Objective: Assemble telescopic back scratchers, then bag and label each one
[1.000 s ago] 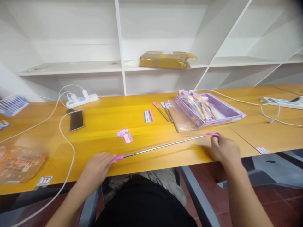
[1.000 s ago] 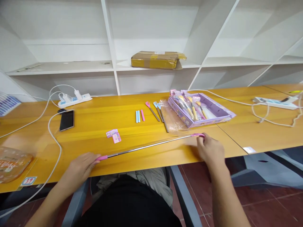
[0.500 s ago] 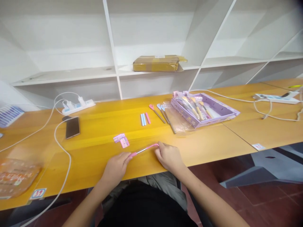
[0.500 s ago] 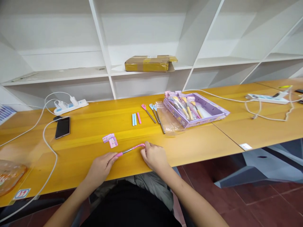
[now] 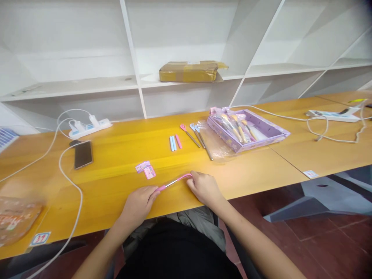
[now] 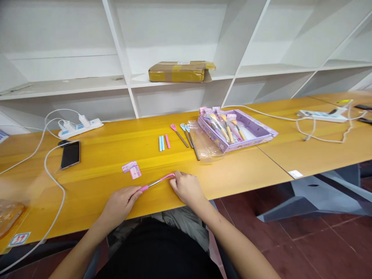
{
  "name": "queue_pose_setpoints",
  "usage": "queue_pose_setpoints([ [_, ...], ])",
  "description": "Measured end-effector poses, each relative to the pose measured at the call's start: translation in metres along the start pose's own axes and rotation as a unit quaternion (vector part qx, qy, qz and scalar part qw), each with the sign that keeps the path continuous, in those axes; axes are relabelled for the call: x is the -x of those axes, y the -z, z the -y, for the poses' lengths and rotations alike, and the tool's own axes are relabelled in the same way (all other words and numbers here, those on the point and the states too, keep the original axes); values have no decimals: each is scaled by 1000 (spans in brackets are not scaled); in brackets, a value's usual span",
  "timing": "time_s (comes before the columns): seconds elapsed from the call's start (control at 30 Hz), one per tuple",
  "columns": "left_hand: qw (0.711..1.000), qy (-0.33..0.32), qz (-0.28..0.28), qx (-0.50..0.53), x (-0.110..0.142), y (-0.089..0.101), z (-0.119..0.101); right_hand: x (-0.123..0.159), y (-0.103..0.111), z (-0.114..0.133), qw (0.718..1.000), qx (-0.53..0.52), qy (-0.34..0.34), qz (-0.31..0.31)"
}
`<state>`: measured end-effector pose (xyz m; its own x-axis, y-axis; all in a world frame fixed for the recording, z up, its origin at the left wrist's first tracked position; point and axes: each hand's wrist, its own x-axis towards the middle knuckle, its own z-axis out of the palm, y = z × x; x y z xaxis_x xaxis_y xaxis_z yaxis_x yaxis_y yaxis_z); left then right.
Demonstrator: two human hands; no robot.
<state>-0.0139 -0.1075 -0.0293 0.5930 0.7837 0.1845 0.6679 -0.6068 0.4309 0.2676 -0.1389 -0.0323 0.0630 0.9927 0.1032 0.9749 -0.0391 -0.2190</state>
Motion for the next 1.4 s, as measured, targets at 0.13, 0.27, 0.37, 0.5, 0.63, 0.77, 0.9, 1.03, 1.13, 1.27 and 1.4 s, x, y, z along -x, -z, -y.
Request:
queue_pose_setpoints([
  [0.13, 1000, -6, 6, 2, 1, -1, 1, 0, 0, 0, 1000, 2, -8, 2],
  [0.27, 1000, -2, 17, 14, 1, 0, -1, -2, 0, 3, 1000, 9, -15, 7],
  [0.37, 1000, -1, 21, 14, 1, 0, -1, -2, 0, 2, 1000, 14, -19, 8],
  [0.5, 1000, -4, 23, 10, 2, 1, 1, 0, 0, 0, 1000, 10, -6, 6],
  [0.63, 1000, -8, 17, 9, 2, 1, 0, 1, 4, -1, 1000, -12, 18, -10],
  [0.77, 1000, -16, 11, -12, 2, -1, -2, 1, 9, -1, 999, -10, 45, 1],
  [0.9, 996, -49, 2, -73, 6, -1, 4, 0, 14, -15, 998, 7, 42, -43],
  [1.03, 988, -77, -23, -130, 19, 16, 21, -2, 22, -62, 988, 26, 14, -149],
  [1.13, 983, -89, -53, -154, 36, 39, 42, 2, 35, -116, 970, 45, -26, -238],
  [1.27, 983, -85, -58, -149, 62, 67, 62, 23, 54, -197, 945, 58, -99, -305],
  [1.4, 988, -98, -23, -115, 78, 68, 58, 50, 60, -261, 932, 112, -151, -310],
])
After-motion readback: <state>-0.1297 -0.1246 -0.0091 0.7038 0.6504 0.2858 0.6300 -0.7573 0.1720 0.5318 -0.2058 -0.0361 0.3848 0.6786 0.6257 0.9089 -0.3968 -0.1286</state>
